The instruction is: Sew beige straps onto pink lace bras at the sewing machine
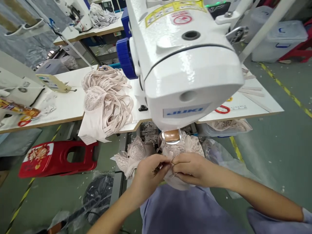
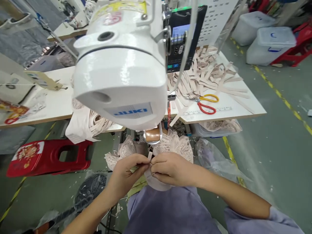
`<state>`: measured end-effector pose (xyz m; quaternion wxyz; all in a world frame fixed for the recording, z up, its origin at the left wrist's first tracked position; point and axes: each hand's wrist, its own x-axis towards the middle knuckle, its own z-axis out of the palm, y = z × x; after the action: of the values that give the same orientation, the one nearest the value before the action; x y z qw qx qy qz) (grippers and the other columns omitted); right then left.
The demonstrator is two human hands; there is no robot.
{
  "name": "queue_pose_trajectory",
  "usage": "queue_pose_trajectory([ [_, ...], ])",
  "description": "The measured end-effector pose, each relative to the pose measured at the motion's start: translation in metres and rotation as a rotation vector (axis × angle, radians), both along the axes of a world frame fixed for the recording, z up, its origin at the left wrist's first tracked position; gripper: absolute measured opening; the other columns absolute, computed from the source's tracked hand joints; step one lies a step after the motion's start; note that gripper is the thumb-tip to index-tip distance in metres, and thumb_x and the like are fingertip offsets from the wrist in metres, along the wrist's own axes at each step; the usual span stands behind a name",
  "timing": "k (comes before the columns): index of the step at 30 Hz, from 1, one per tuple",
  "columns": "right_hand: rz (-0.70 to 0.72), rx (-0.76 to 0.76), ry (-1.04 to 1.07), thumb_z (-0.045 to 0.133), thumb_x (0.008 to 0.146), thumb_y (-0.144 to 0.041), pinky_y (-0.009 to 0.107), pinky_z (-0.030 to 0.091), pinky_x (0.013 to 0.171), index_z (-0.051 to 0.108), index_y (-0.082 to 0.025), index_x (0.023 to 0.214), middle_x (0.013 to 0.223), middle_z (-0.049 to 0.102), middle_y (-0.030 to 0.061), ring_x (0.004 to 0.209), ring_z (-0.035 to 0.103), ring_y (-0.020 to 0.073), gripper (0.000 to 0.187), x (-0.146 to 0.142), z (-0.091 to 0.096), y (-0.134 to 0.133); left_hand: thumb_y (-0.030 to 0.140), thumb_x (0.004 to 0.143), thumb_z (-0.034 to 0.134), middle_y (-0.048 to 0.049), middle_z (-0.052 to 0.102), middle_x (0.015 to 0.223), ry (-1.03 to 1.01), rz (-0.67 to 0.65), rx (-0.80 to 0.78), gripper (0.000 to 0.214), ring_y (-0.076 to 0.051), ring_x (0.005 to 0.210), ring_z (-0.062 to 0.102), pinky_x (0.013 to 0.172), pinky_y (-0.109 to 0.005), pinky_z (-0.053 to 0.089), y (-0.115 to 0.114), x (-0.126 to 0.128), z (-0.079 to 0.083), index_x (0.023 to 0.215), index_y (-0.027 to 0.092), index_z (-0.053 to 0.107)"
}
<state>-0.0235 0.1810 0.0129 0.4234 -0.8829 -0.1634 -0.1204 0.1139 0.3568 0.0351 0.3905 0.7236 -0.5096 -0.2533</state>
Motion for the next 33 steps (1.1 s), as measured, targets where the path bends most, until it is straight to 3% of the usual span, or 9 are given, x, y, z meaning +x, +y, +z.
queue_pose_trajectory([
  [4,-0.091,-0.084,-0.116,0.041,0.098,-0.015,0.027,0.046,0.069,0.061,-0.018,0.087,0.085,0.067,0.0068,0.078,0.060,0.0160,0.023,0.001,-0.001,0.009,0.016,0.093,0.054,-0.0003,0.070,0.079,-0.159,-0.045,-0.008,0.013,-0.015,0.071,0.064,0.064,-0.024,0.046,-0.003,0.000,0.009,0.090,0.021,0.065],
  [9,-0.200,-0.105,-0.067,0.039,0.097,-0.018,0.029,0.042,0.058,0.059,-0.019,0.076,0.070,0.061,0.0045,0.064,0.054,0.0168,0.029,0.007,-0.011,0.017,0.017,0.090,0.047,-0.0014,0.059,0.069,-0.284,-0.088,0.177,0.018,-0.017,0.063,0.054,0.057,-0.027,0.038,-0.017,0.007,0.010,0.075,0.021,0.057],
  [13,-0.315,0.145,0.042,0.045,0.095,-0.021,0.027,0.047,0.063,0.061,-0.020,0.076,0.073,0.065,0.0038,0.069,0.060,0.0160,0.024,0.010,-0.012,0.019,0.022,0.088,0.049,-0.0026,0.059,0.078,0.003,0.001,0.186,0.016,-0.017,0.069,0.055,0.062,-0.027,0.043,-0.025,0.006,0.002,0.072,0.021,0.054],
  [16,-0.356,0.329,0.033,0.051,0.094,-0.023,0.026,0.052,0.071,0.065,-0.021,0.085,0.085,0.071,0.0046,0.078,0.066,0.0157,0.017,0.009,-0.010,0.019,0.027,0.087,0.053,-0.0039,0.062,0.085,0.366,0.175,0.042,0.011,-0.017,0.077,0.060,0.068,-0.027,0.049,-0.027,-0.006,-0.007,0.079,0.020,0.055],
  [18,-0.379,0.347,0.009,0.053,0.093,-0.022,0.026,0.052,0.072,0.066,-0.021,0.086,0.086,0.071,0.0044,0.079,0.067,0.0154,0.015,0.007,-0.009,0.020,0.031,0.090,0.052,-0.0043,0.063,0.085,0.459,0.276,-0.055,0.014,-0.017,0.078,0.061,0.070,-0.027,0.050,-0.027,-0.016,-0.015,0.084,0.019,0.057],
  [22,-0.385,0.291,0.029,0.053,0.092,-0.019,0.025,0.052,0.070,0.068,-0.021,0.086,0.083,0.071,0.0037,0.076,0.066,0.0151,0.016,0.004,-0.006,0.020,0.035,0.097,0.048,-0.0033,0.061,0.078,0.194,0.303,-0.085,0.024,-0.016,0.072,0.059,0.066,-0.027,0.046,-0.022,-0.024,-0.026,0.084,0.019,0.060],
  [26,-0.374,0.352,0.072,0.053,0.092,-0.022,0.025,0.053,0.069,0.069,-0.021,0.089,0.085,0.072,0.0037,0.075,0.066,0.0147,0.016,0.003,-0.002,0.020,0.033,0.099,0.045,-0.0002,0.056,0.069,-0.082,0.260,-0.165,0.029,-0.014,0.062,0.054,0.057,-0.024,0.042,-0.019,-0.020,-0.031,0.075,0.020,0.056],
  [30,-0.394,0.424,0.074,0.055,0.091,-0.023,0.026,0.054,0.074,0.071,-0.021,0.091,0.090,0.074,0.0051,0.080,0.068,0.0163,0.016,0.005,-0.003,0.020,0.022,0.097,0.050,-0.0012,0.063,0.076,-0.087,0.233,-0.302,0.018,-0.014,0.069,0.060,0.062,-0.023,0.047,-0.022,-0.019,-0.029,0.083,0.020,0.061],
  [33,-0.421,0.444,0.111,0.055,0.092,-0.027,0.027,0.053,0.075,0.071,-0.021,0.089,0.090,0.074,0.0047,0.082,0.068,0.0170,0.018,0.006,-0.001,0.016,0.020,0.096,0.050,-0.0031,0.067,0.083,-0.006,0.250,-0.296,0.016,-0.015,0.077,0.064,0.069,-0.024,0.051,-0.025,-0.022,-0.028,0.088,0.020,0.064],
])
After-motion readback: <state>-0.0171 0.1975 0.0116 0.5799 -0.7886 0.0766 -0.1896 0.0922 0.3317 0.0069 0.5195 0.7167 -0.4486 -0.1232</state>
